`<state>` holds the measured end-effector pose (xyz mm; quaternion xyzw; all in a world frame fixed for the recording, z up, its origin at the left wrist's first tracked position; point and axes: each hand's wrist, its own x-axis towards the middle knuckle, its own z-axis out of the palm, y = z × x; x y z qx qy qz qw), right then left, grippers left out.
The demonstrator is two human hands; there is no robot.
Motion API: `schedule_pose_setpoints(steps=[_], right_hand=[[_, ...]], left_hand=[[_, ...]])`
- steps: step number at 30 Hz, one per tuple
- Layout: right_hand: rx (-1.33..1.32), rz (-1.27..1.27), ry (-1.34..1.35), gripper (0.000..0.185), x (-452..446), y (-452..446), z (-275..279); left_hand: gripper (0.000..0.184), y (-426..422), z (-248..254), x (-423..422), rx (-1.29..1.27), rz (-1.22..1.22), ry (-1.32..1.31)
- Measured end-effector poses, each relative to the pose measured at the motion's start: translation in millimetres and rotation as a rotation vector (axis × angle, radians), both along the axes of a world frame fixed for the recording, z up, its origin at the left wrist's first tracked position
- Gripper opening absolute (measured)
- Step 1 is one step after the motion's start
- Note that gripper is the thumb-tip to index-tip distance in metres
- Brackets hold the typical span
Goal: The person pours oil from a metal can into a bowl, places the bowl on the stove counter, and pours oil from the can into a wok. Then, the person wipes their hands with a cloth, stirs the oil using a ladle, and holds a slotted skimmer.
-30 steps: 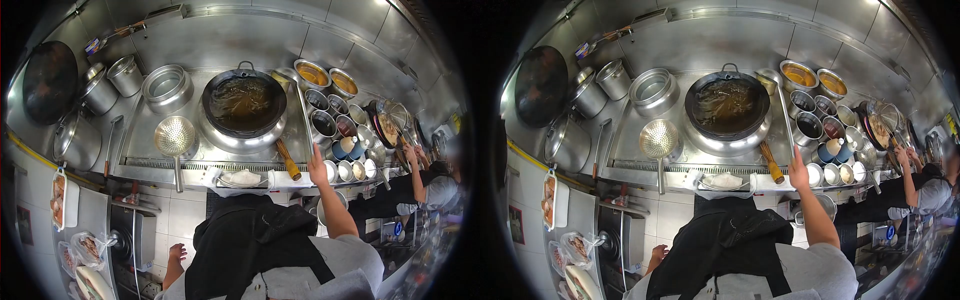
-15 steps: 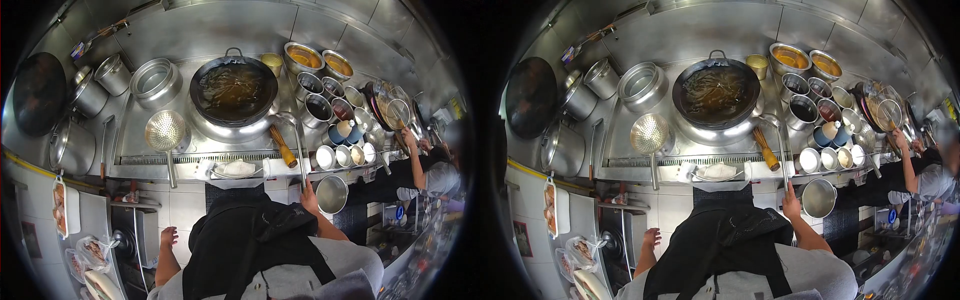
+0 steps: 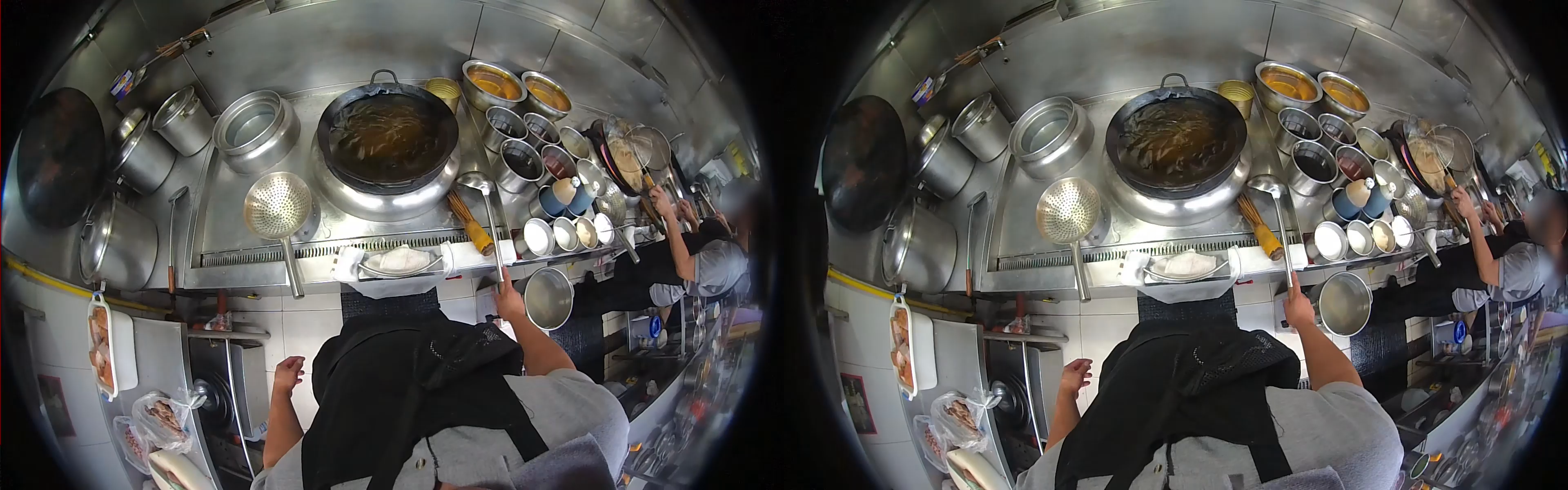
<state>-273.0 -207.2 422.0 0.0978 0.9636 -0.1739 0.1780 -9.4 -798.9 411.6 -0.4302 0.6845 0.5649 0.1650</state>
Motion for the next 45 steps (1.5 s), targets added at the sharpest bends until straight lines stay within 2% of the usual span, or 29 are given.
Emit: schedule_pose_setpoints(steps=[1,3,4,5,7,8,9,11,14,15,17,19,20,24,27,29,32,33,35,36,37,39,41,43,45], right_hand=[[0.006,0.002,0.006,0.087,2.9,-3.8,1.0],[0.164,0.058,0.315,0.088,10.1,-14.2,2.8],[0.170,-0.013,0.356,0.077,10.5,-24.1,16.6],[0.171,-0.012,0.367,0.077,9.7,-23.6,19.6],[-0.205,0.044,0.316,0.060,13.1,-15.9,27.4],[-0.214,0.095,0.205,0.046,21.1,-19.3,42.6],[-0.207,0.089,0.210,0.046,30.3,-29.4,66.2],[-0.700,-0.100,-0.305,0.039,52.1,-57.4,115.2],[-0.755,-0.082,-0.420,0.033,84.4,-79.0,137.4],[-0.805,-0.062,-0.496,0.033,94.8,-84.5,139.2],[-0.848,-0.032,-0.538,0.035,115.5,-112.6,171.2],[-1.154,-0.145,-0.730,0.036,133.5,-127.4,184.2],[-1.209,-0.186,-0.781,0.038,141.6,-128.6,186.2],[-1.215,-0.255,-0.735,0.038,175.9,-135.2,187.2],[-1.400,-0.261,-0.729,0.037,199.8,-135.6,189.6],[-1.433,-0.209,-0.666,0.039,215.1,-146.8,210.9],[-1.581,-0.313,-0.706,0.043,225.9,-150.1,213.8],[-1.590,-0.320,-0.698,0.043,230.1,-148.8,220.4],[-1.637,-0.245,-0.674,0.049,242.6,-145.2,241.4],[-1.661,-0.249,-0.685,0.051,249.6,-142.6,247.8],[-1.668,-0.246,-0.681,0.051,257.9,-139.4,248.0],[-1.626,-0.344,-0.615,0.052,273.8,-135.6,245.5],[-1.654,-0.364,-0.602,0.047,275.1,-135.8,245.5],[-1.587,-0.253,-0.516,0.043,263.6,-139.3,244.3],[-1.596,-0.292,-0.532,0.041,247.5,-143.5,242.0]], left_hand=[[0.021,-2.1,-1.4,-0.9,0.006,0.002,0.006],[0.020,-8.5,-3.3,-3.8,-0.006,-0.083,0.084],[0.019,-10.9,-0.4,-6.7,-0.001,-0.090,0.135],[0.019,-10.0,10.8,-13.0,0.000,-0.089,0.146],[0.020,-5.8,41.5,-28.5,0.019,-0.082,0.348],[0.020,0.8,75.4,-38.8,0.049,-0.108,0.412],[0.020,6.4,109.5,-47.5,0.069,-0.182,0.470],[0.023,20.2,190.1,-59.1,0.127,-0.422,0.779],[0.028,30.5,290.8,-63.8,0.217,-0.875,1.154],[0.029,33.9,307.8,-63.9,0.371,-0.967,1.226],[0.027,41.3,336.1,-72.6,0.497,-1.214,1.396],[0.025,47.1,347.4,-78.4,0.553,-1.321,1.453],[0.024,50.8,350.6,-80.1,0.597,-1.416,1.508],[0.021,59.4,361.1,-83.4,0.671,-1.518,1.586],[0.017,64.5,377.5,-90.2,0.673,-1.672,1.597],[0.013,70.2,385.0,-92.6,0.794,-1.727,1.619],[0.011,72.0,394.3,-93.1,0.905,-1.758,1.579],[0.011,73.3,400.1,-94.0,0.915,-1.770,1.572],[0.008,75.2,419.4,-96.7,0.956,-1.638,1.669],[0.018,70.7,438.9,-95.8,0.773,-1.798,1.642],[0.018,74.1,443.6,-95.0,0.770,-1.806,1.638],[0.017,83.4,449.9,-94.9,0.943,-1.703,1.782],[0.015,81.8,453.9,-97.1,0.941,-1.745,1.780],[0.014,74.3,456.5,-100.5,0.945,-1.784,1.783],[0.014,56.8,457.6,-100.3,0.939,-1.782,1.857]])
